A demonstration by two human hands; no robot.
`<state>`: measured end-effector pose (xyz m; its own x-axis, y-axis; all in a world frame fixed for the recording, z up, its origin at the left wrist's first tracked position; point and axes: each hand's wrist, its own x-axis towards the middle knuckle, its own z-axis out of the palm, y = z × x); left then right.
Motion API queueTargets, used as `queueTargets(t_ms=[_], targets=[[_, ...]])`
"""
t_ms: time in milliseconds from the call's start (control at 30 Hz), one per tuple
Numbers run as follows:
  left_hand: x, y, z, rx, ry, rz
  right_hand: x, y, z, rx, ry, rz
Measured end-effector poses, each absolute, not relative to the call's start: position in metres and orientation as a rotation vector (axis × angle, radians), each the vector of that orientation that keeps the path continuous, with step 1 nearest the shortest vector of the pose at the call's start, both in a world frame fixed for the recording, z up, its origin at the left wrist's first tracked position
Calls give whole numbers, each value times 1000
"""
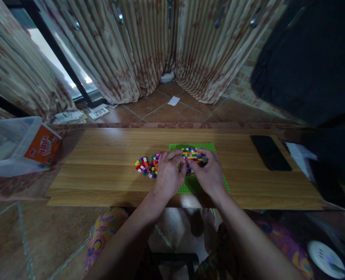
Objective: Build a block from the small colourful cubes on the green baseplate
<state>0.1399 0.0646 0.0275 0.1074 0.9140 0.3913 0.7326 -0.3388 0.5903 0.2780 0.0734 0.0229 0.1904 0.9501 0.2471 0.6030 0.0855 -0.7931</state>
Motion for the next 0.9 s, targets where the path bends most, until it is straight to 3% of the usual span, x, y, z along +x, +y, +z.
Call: queueTargets(t_ms=[567,733,900], targets=[[112,64,37,2104,1743,1003,282,73,17,-1562,-1573,468],[68,78,34,2010,2015,752,285,72,17,-1552,-1601,475],[60,78,28,2070,1981,644,285,74,16,-1573,-1621,464]])
